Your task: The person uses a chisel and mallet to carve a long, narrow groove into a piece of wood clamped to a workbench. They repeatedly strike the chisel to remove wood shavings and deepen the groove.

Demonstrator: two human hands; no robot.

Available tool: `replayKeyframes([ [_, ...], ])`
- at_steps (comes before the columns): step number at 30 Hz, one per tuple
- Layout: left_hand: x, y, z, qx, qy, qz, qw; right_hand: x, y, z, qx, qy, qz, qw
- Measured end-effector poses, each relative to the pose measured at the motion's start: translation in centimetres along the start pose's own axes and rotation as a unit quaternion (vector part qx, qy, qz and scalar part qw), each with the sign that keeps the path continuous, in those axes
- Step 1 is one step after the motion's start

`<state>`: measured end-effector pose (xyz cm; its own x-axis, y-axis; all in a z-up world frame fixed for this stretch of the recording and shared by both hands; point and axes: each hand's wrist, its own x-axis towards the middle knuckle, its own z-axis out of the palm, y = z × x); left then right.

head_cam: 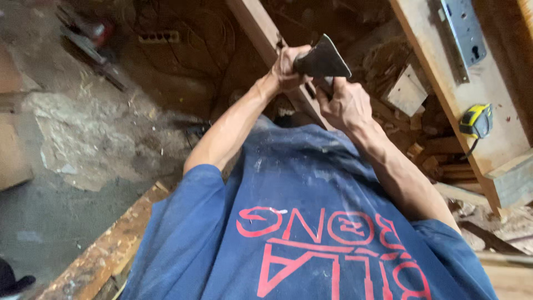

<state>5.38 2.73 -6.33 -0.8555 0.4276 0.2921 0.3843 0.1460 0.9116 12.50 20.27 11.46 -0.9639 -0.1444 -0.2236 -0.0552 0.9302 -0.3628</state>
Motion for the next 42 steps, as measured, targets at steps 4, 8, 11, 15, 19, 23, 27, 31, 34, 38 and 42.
replayKeyframes([
  [4, -0.1, -0.3, -0.5, -0.054, 0.024, -0.016, 0.998, 0.1, 0.9, 1.0, 0.051, -0.002, -0.060, 0.997],
  [8, -0.9, 0.3, -0.5, -0.048, -0.009, -0.042, 0.998, -0.3, 2.0, 2.1, 0.044, 0.005, -0.058, 0.997],
  [11, -0.3, 1.7, -1.1, -0.051, -0.026, -0.060, 0.997, 0.2, 1.8, 2.3, 0.018, -0.023, -0.032, 0.999],
  [15, 0.1, 2.4, -1.6, -0.010, 0.002, -0.053, 0.999, 0.0, 1.5, 1.8, 0.064, 0.018, -0.070, 0.995],
  [19, -1.5, 0.6, -1.0, -0.059, -0.024, 0.022, 0.998, -0.9, 1.3, 2.9, 0.071, 0.047, -0.083, 0.993],
  [23, -1.6, -0.7, -1.3, 0.047, -0.004, 0.048, 0.998, 1.0, 1.4, 4.2, 0.034, -0.119, 0.028, 0.992],
  [27, -0.6, 0.6, -2.1, -0.007, 0.017, -0.084, 0.996, -0.5, 3.8, 4.2, 0.091, -0.011, 0.032, 0.995],
  [31, 1.3, 3.0, -4.5, -0.068, -0.009, -0.149, 0.986, -2.9, 4.9, 2.8, 0.175, -0.013, 0.090, 0.980],
  [34, 2.4, 4.9, -5.1, -0.070, -0.018, -0.120, 0.990, -3.5, 5.3, 0.8, 0.190, 0.013, 0.097, 0.977],
  [38, 2.4, 6.3, -4.8, -0.055, -0.083, -0.128, 0.987, -3.3, 4.5, -0.9, 0.205, 0.007, 0.095, 0.974],
  [42, 2.1, 6.7, -4.3, -0.046, -0.089, -0.111, 0.989, -3.6, 4.0, -1.5, 0.194, 0.020, 0.094, 0.976],
])
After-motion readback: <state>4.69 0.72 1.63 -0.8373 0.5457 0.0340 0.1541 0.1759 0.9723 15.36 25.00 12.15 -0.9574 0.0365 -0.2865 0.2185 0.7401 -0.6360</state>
